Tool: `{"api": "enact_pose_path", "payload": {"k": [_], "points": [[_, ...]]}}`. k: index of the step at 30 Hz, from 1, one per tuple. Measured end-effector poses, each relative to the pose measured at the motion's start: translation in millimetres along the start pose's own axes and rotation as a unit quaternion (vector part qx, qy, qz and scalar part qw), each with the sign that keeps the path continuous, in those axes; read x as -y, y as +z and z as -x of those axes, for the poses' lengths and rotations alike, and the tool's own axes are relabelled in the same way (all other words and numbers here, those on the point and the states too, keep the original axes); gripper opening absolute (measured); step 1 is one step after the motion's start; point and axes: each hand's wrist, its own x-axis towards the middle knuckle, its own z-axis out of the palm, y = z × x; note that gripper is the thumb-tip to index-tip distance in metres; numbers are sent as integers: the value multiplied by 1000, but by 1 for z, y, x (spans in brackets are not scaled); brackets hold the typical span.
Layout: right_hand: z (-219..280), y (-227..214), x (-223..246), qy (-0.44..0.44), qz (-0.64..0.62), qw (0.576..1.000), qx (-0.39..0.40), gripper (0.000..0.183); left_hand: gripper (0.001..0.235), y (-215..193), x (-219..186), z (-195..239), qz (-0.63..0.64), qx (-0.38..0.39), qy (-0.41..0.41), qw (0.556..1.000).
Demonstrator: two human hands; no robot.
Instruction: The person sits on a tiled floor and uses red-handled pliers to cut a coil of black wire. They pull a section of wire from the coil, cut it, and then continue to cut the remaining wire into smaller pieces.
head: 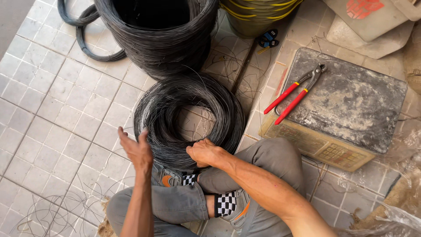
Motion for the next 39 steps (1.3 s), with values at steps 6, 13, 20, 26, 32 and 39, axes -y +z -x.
{"api": "enact_pose_path", "payload": {"k": [6, 13, 20, 26, 32, 39], "points": [[-4, 12, -11, 6, 1, 1000, 17, 66, 132, 59, 38, 31, -230, 84, -47, 968], [22, -25, -1, -44, -64, 997, 2, 77, 137, 84, 67, 2, -310, 76, 35, 947], [15, -21, 26, -55, 106, 980, -157, 74, 136, 86, 84, -21, -311, 110, 68, 941], [35, -65, 11, 77, 120, 990, 9, 129, 133, 74, 73, -46, -308, 178, 140, 924], [-6, 10, 5, 210, 251, 945, 2, 65, 133, 78, 73, -68, -333, 226, 184, 896], [37, -63, 20, 153, 70, 985, 25, 56, 143, 57, 40, -57, -309, 230, 98, 918]]}}
